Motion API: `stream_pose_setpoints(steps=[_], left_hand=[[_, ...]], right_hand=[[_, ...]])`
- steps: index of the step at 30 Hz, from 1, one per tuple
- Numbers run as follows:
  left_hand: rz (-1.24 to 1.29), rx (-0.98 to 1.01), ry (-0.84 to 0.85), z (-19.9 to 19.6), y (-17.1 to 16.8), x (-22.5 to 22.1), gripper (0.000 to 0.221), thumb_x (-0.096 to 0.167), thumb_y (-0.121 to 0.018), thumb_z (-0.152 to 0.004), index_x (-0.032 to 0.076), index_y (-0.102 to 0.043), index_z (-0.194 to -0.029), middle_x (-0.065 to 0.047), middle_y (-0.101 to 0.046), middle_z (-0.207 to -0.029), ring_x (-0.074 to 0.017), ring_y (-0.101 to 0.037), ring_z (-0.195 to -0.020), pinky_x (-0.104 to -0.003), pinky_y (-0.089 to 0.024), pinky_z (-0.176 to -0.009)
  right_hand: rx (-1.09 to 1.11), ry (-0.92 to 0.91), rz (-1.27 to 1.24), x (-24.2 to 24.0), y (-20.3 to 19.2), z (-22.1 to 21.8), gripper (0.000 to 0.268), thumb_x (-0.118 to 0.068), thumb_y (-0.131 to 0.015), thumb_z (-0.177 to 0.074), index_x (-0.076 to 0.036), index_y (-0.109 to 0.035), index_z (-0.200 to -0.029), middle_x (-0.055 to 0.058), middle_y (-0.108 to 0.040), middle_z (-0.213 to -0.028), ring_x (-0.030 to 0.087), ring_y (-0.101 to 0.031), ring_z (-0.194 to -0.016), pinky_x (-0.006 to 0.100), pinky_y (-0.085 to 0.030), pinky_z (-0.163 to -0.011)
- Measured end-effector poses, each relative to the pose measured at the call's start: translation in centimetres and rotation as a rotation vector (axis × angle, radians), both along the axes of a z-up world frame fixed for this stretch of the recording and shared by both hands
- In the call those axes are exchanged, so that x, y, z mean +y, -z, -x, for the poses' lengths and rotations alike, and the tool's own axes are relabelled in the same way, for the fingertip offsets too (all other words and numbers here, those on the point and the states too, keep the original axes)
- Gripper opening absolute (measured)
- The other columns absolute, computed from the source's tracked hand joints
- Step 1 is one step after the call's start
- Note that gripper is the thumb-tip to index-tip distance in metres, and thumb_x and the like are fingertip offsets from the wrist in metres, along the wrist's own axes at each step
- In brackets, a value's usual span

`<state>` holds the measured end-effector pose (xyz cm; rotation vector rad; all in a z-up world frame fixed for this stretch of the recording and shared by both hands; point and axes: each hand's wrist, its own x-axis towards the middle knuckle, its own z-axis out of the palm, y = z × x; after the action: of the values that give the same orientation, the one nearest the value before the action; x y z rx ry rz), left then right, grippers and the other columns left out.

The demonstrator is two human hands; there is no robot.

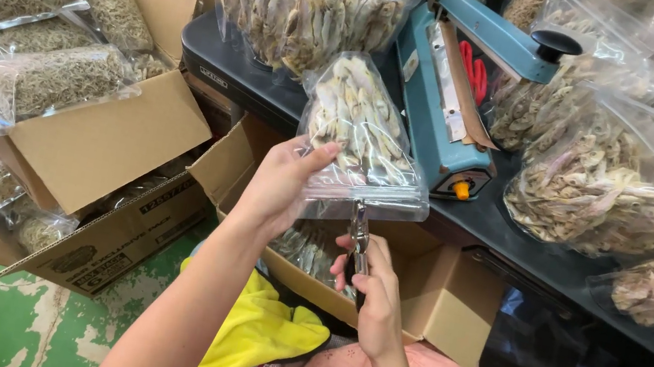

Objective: The person is packing small bags of dried fish into larger bags, using a hole puncher on the small bags, and sealing bags with an impulse sealer.

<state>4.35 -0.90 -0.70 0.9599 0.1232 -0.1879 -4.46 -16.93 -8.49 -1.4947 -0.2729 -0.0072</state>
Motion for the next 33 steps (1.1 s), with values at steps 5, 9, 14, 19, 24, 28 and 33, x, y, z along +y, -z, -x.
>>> stream_pose_setpoints(steps=[5,9,14,19,24,28,33], left_hand=[[-0.06,-0.115,-0.177,-0.3,-0.7,1.3,0.051,0.016,-0.062,-0.092,-0.001,-0.055,-0.14,-0.016,-0.061,-0.145,-0.026,-0.066,-0.12,-0.035,-0.065,-0.089],[0.012,-0.201,-0.312,0.1,0.6,3.1,0.045,0.012,-0.063,-0.099,-0.007,-0.05,-0.138,-0.028,-0.067,-0.114,-0.0439,-0.075,-0.091,-0.057,-0.065,-0.081],[0.014,-0.054,-0.273,2.4,1.4,4.5,0.051,0.013,-0.063,-0.099,-0.009,-0.045,-0.142,-0.03,-0.065,-0.113,-0.0439,-0.075,-0.091,-0.053,-0.066,-0.08],[0.032,0.047,-0.258,4.6,4.6,5.0,0.048,0.014,-0.07,-0.093,-0.008,-0.054,-0.134,-0.012,-0.058,-0.096,-0.0502,-0.072,-0.093,-0.064,-0.058,-0.083],[-0.028,0.155,-0.155,5.6,10.2,4.5,0.043,0.009,-0.069,-0.094,-0.012,-0.056,-0.13,-0.012,-0.06,-0.09,-0.041,-0.075,-0.085,-0.057,-0.063,-0.076],[-0.152,0.248,-0.028,6.1,15.7,3.0,0.044,0.021,-0.069,-0.095,-0.009,-0.061,-0.128,-0.016,-0.069,-0.096,-0.0318,-0.073,-0.087,-0.05,-0.063,-0.076],[-0.888,0.202,0.311,6.2,17.5,-0.3,0.088,0.067,-0.026,-0.101,-0.004,-0.068,-0.13,-0.03,-0.071,-0.122,-0.0402,-0.06,-0.13,-0.053,-0.044,-0.111]], right_hand=[[-0.079,0.278,0.58,-0.5,-2.3,-0.8,0.053,-0.023,-0.045,-0.094,-0.009,-0.052,-0.144,0.013,-0.052,-0.127,0.026,-0.059,-0.119,0.042,-0.045,-0.102],[-0.334,0.368,0.743,-0.1,-2.6,-7.8,0.054,-0.016,-0.057,-0.094,-0.008,-0.048,-0.147,0.022,-0.055,-0.12,0.049,-0.058,-0.114,0.056,-0.05,-0.095],[-0.496,0.439,1.121,0.7,1.5,-19.5,0.041,-0.029,-0.063,-0.096,-0.022,-0.056,-0.136,0.008,-0.05,-0.119,0.038,-0.057,-0.113,0.054,-0.046,-0.096],[-0.575,0.428,0.799,0.4,-0.8,-15.2,0.037,-0.037,-0.054,-0.106,-0.011,-0.064,-0.131,0.015,-0.057,-0.127,0.041,-0.051,-0.131,0.053,-0.039,-0.111],[-0.052,0.038,0.255,0.2,2.3,-5.7,0.052,-0.03,-0.064,-0.098,-0.016,-0.054,-0.147,0.011,-0.068,-0.109,0.024,-0.065,-0.109,0.044,-0.056,-0.097],[0.513,-0.038,-0.254,-2.2,10.6,-4.2,0.062,-0.009,-0.07,-0.092,-0.009,-0.05,-0.151,0.025,-0.068,-0.121,0.032,-0.072,-0.102,0.045,-0.063,-0.082],[0.624,0.112,-0.298,-5.8,16.2,-4.7,0.058,0.0,-0.071,-0.091,0.01,-0.051,-0.144,0.026,-0.07,-0.116,0.027,-0.074,-0.089,0.039,-0.064,-0.077]])
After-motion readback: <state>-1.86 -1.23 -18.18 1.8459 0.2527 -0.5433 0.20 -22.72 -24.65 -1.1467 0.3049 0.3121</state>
